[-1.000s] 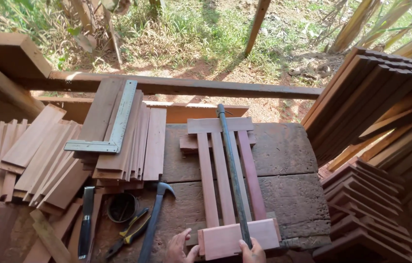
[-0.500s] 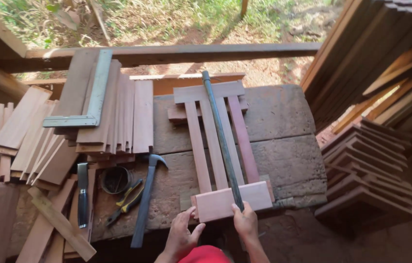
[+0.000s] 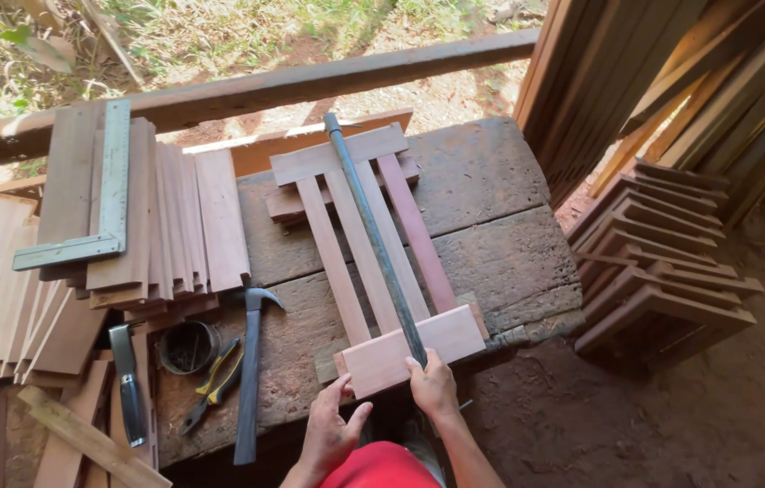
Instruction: The person assembles a slatted wooden frame on a rustic workbench. They position slats between cross rails, place a long bar clamp across the assembly and tighten it, tap pieces into alignment with a hammer, and use a try square and pliers to check and adjust the fit of the parts.
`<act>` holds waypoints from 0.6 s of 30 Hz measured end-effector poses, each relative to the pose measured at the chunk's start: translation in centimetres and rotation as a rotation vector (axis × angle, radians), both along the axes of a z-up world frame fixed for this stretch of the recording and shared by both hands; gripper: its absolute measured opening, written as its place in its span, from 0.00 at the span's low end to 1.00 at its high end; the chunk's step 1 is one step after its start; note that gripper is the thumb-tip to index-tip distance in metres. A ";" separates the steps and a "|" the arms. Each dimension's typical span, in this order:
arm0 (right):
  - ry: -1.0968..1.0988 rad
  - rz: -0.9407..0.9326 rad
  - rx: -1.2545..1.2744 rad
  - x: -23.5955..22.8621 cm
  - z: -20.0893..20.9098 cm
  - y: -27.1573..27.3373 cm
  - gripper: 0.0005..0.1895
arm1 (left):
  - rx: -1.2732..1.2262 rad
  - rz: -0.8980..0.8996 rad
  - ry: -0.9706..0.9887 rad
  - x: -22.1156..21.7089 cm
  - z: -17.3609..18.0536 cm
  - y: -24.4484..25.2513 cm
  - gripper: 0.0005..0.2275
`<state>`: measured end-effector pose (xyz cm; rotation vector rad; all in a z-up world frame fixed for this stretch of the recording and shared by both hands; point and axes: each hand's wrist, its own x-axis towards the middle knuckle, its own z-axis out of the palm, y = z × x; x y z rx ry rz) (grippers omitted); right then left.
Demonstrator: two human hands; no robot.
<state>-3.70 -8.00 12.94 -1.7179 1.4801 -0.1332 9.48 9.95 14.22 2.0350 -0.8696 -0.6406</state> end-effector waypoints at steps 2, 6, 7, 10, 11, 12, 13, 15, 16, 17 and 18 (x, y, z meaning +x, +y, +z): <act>-0.013 -0.001 -0.011 -0.2 -0.1 0.2 0.16 | -0.010 -0.015 0.012 -0.3 0.0 -0.3 0.28; 0.002 0.001 -0.012 -0.1 0.3 0.0 0.17 | -0.067 -0.034 0.001 -0.3 -0.4 -1.0 0.28; 0.003 -0.008 -0.006 -0.2 0.1 0.0 0.17 | -0.062 -0.044 0.001 -0.2 -0.2 -1.3 0.28; -0.083 0.022 -0.105 -0.5 0.0 -0.6 0.19 | -0.019 -0.057 0.054 0.0 -1.1 -2.7 0.27; -0.078 0.073 -0.021 -0.9 0.3 -0.7 0.21 | -0.050 -0.100 0.088 -0.2 -1.9 -2.9 0.26; -0.075 0.123 0.063 -1.2 0.6 -0.8 0.24 | -0.083 -0.142 0.123 -0.4 -2.9 -3.1 0.26; -0.064 0.127 0.076 -1.6 0.6 -0.9 0.24 | -0.072 -0.136 0.136 -0.6 -3.2 -3.7 0.26; 0.054 0.181 0.268 -1.7 0.8 -1.7 0.31 | 0.240 -0.578 -0.356 -0.4 -3.6 -5.2 0.31; 0.064 0.194 0.270 -1.7 0.6 -1.9 0.31 | 0.241 -0.565 -0.345 -1.0 -5.4 -6.1 0.31; 0.060 0.212 0.279 -1.8 0.3 -2.0 0.32 | 0.173 -0.581 -0.372 -1.8 -7.1 -6.7 0.30; 0.056 0.230 0.288 -1.8 0.0 -2.1 0.33 | 0.105 -0.596 -0.399 -2.5 -8.9 -7.4 0.29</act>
